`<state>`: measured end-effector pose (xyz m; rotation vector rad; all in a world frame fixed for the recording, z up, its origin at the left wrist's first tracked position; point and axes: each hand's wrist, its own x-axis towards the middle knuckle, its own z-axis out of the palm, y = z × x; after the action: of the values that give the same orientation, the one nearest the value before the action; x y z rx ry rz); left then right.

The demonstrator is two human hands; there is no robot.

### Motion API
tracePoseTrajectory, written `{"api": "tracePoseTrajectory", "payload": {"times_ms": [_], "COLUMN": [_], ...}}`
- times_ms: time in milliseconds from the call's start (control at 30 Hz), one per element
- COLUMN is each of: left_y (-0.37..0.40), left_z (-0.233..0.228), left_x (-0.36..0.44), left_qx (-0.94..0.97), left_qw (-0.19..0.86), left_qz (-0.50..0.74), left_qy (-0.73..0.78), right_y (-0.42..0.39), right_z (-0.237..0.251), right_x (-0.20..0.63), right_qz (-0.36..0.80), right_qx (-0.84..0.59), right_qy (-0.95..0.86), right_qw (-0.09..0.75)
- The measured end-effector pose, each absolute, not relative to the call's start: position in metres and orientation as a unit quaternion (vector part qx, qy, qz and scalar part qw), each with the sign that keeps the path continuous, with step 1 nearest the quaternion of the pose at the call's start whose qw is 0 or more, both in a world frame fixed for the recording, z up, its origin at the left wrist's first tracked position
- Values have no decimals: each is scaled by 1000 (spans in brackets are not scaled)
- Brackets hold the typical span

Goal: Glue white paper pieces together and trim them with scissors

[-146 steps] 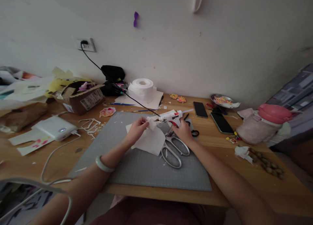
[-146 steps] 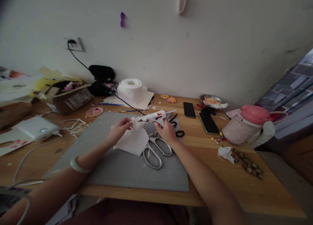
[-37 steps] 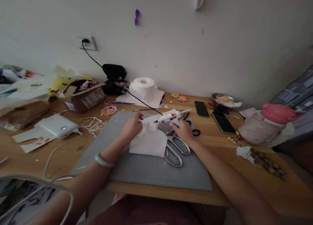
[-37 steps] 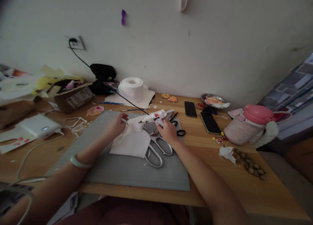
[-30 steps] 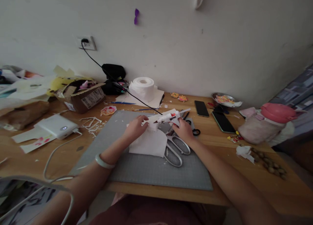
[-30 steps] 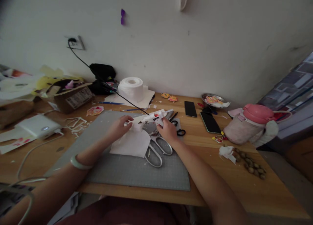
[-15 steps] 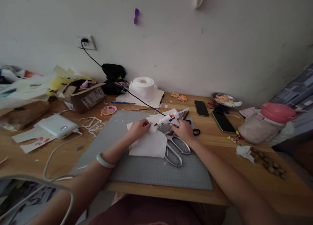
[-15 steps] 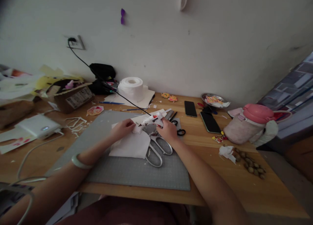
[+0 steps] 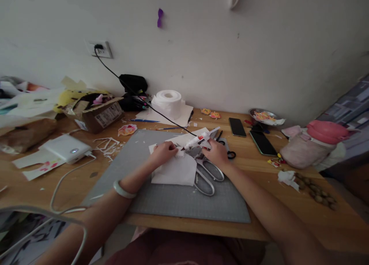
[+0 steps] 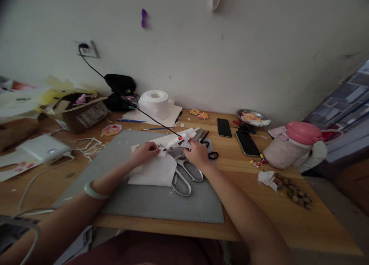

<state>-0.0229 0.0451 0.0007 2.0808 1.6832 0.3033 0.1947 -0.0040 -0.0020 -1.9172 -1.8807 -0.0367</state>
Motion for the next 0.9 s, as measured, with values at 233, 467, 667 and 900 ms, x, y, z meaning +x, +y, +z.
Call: {"api": "tracePoseTrajectory", "payload": {"times_ms": [233, 467, 667, 900], "left_y": [44, 41, 43, 43], "left_z": [-1, 7, 0, 0], "left_x": [-23, -21, -23, -24], "left_qx": [757, 730, 743, 726], "left_qw": [222, 273, 323, 362], "left_qz": [136, 158, 198, 262], "left_qy": [599, 606, 551, 524], "right_y": [-4, -3, -3, -3], "right_z": [-4, -4, -4, -4], "right_x": [196, 196, 196, 195], "right_qz": [-19, -8, 0, 1], "right_qx": [-690, -693, -702, -708], "right_qy": [-686, -685, -673, -666], "right_qw": [230, 227, 231, 236]}}
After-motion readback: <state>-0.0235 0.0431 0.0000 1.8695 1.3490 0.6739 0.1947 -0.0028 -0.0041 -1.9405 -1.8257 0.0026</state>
